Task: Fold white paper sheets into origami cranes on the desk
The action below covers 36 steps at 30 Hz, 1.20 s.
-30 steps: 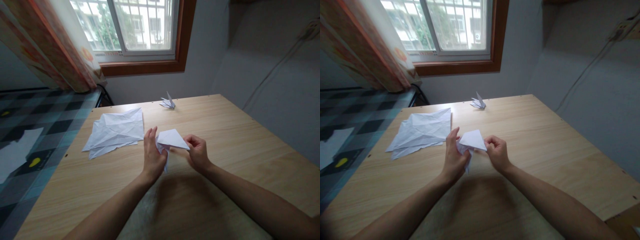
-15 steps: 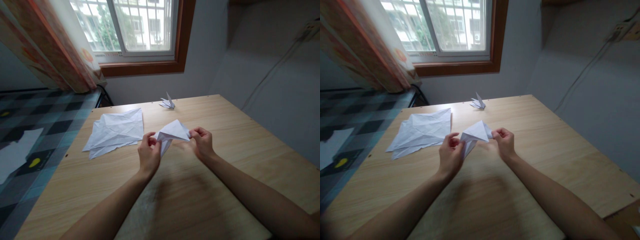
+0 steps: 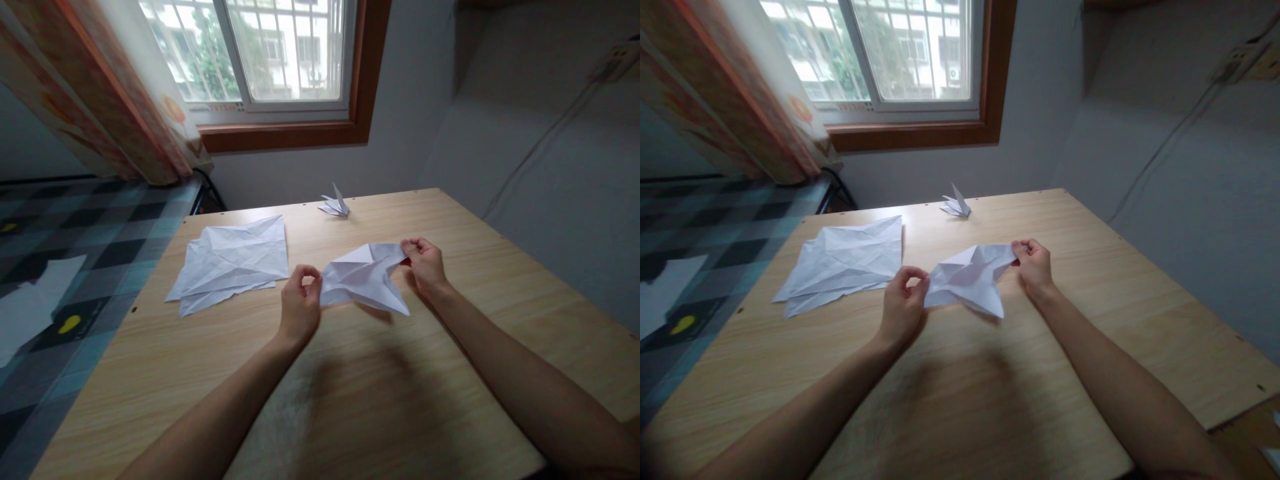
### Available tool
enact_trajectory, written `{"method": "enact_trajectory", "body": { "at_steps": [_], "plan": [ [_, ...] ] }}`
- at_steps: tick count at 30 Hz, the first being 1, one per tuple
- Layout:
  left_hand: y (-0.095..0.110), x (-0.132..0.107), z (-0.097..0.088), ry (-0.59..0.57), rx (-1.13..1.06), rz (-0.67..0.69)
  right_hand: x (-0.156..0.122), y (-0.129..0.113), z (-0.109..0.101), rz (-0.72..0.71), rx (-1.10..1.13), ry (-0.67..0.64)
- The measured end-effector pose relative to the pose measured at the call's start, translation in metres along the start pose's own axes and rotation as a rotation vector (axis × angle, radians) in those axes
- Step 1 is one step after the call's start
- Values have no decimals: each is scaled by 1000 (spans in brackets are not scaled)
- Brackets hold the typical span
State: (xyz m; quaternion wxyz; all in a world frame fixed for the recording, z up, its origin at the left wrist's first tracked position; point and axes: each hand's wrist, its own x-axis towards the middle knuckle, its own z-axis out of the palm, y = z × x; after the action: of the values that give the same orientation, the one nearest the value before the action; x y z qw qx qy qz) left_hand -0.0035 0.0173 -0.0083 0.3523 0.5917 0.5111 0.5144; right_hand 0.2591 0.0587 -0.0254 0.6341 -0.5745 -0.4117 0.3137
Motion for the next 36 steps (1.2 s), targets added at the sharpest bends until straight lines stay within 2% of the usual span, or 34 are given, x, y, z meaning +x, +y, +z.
{"method": "enact_trajectory", "body": {
  "at_steps": [4,9,12,14,22,26,28,30,33,35,36],
  "plan": [
    [5,2,-5,-62,221,131,10,6,-15,-22,-133,-65],
    [9,2,-8,-111,458,160,10,2,-24,-243,-638,-144],
    [9,2,-10,-167,584,173,8,-2,-24,-255,-783,-143],
    [9,2,-11,-190,655,170,7,-4,-24,-248,-838,-158],
    [4,10,-13,-129,783,111,13,-2,-32,-271,-895,-224],
    [5,6,-12,-132,911,202,12,-5,-31,-286,-939,-236],
    [6,2,-11,-117,955,298,8,-8,-27,-379,-965,-213],
    [6,-1,-10,-179,953,438,2,-12,-23,-519,-1007,-188],
    [3,-3,-9,-381,913,624,-8,-22,-18,-667,-989,-190],
    [-1,-2,-9,-491,895,645,-15,-29,-16,-732,-919,-191],
    [-2,-2,-8,-531,894,629,-19,-33,-14,-767,-884,-233]
  ]
}}
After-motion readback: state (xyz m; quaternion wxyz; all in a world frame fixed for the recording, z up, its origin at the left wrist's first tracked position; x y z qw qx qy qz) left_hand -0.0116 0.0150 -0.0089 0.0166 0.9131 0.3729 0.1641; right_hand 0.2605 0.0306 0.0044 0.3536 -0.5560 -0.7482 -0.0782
